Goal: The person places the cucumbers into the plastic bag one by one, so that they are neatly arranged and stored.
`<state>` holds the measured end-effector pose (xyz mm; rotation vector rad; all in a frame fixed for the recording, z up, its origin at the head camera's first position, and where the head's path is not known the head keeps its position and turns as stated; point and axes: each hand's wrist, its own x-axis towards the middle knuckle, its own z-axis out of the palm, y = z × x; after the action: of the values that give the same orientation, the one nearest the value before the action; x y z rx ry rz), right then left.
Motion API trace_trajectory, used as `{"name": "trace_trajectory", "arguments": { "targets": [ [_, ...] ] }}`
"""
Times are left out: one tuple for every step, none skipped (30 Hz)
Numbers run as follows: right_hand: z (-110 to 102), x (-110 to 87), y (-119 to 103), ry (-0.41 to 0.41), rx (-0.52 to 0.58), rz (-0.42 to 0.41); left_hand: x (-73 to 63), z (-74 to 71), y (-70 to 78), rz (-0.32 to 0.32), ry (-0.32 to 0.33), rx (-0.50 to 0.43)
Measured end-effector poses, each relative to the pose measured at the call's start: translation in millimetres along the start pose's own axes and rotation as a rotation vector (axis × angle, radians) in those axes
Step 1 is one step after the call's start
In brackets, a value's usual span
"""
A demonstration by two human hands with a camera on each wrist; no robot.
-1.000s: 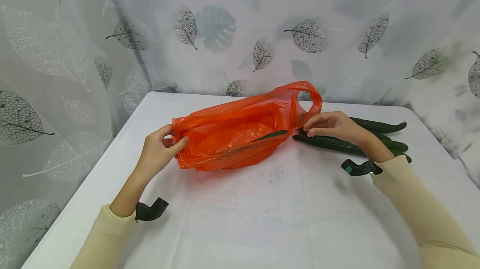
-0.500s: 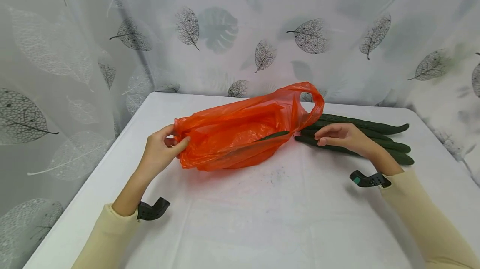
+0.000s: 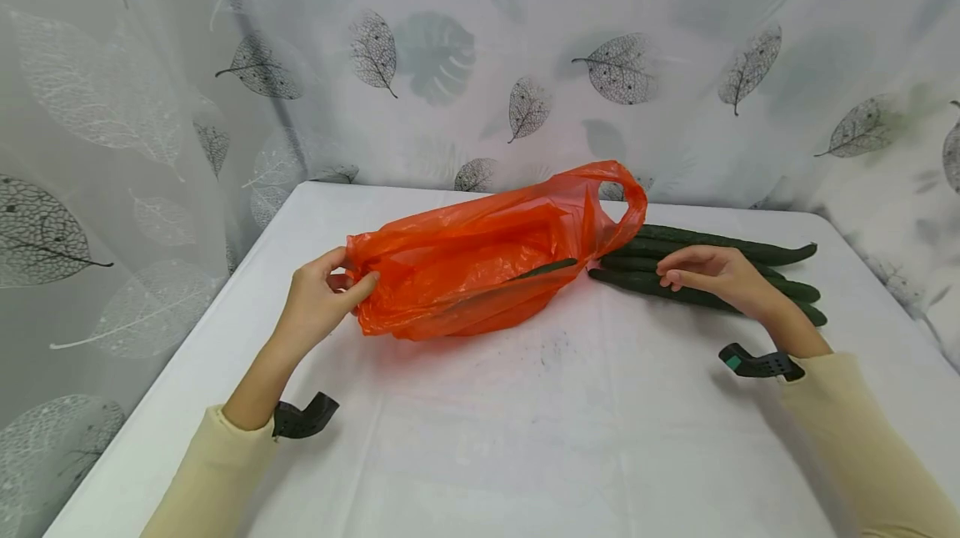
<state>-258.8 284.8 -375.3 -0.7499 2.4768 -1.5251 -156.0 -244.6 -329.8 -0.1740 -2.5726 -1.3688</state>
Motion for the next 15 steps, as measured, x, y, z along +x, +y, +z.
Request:
{"name": "trace_trajectory", "arguments": {
  "targets": [
    [-1.3,-0.9,0.9,0.01,-0.002,0.0,0.1,0.1,0.0,-0.002,-0.001,-0.002],
    [-2.6,-1.9,1.7,0.019,-0.003,0.001,0.6,0.2,-0.5,-0.002,-0.003,-0.002],
    [-3.8,-3.0,2.5,0.028,-0.001,0.004,0.9,0.3,-0.8,-0.003,-0.004,-0.001],
    [-4.9,-4.2,3.3,0.037,-0.001,0.005,1.3,0.4,-1.0,-0.002,-0.005,0.003],
    [-6.0,-5.9,4.1,0.046,-0.002,0.009,1.5,0.6,-0.9,-0.002,-0.006,0.005],
    [-7.3,-7.8,4.7,0.056,-0.005,0.013,1.7,0.7,-0.6,-0.002,-0.008,0.006],
    [-8.7,-9.8,5.6,0.067,-0.009,0.015,1.9,0.8,-0.3,-0.003,-0.009,0.01],
    [-10.2,-11.9,6.6,0.077,-0.012,0.017,2.1,0.9,-0.2,-0.004,-0.01,0.012],
    [-11.6,-14.0,7.6,0.088,-0.017,0.021,2.1,1.0,0.1,-0.007,-0.01,0.013],
    [-13.0,-16.1,8.4,0.098,-0.02,0.023,2.2,1.0,0.2,-0.01,-0.011,0.013],
    [-14.4,-18.2,9.1,0.107,-0.023,0.028,2.1,1.0,0.3,-0.013,-0.012,0.013],
    [-15.4,-20.1,10.0,0.117,-0.025,0.03,2.0,1.1,0.3,-0.017,-0.013,0.013],
    [-16.2,-22.0,11.0,0.126,-0.026,0.031,1.9,1.4,0.2,-0.019,-0.013,0.016],
    [-16.7,-24.1,12.0,0.134,-0.025,0.035,1.8,1.7,-0.1,-0.02,-0.014,0.018],
    [-16.7,-26.2,12.7,0.144,-0.028,0.042,1.8,2.2,-0.6,-0.022,-0.014,0.019]
  ]
}}
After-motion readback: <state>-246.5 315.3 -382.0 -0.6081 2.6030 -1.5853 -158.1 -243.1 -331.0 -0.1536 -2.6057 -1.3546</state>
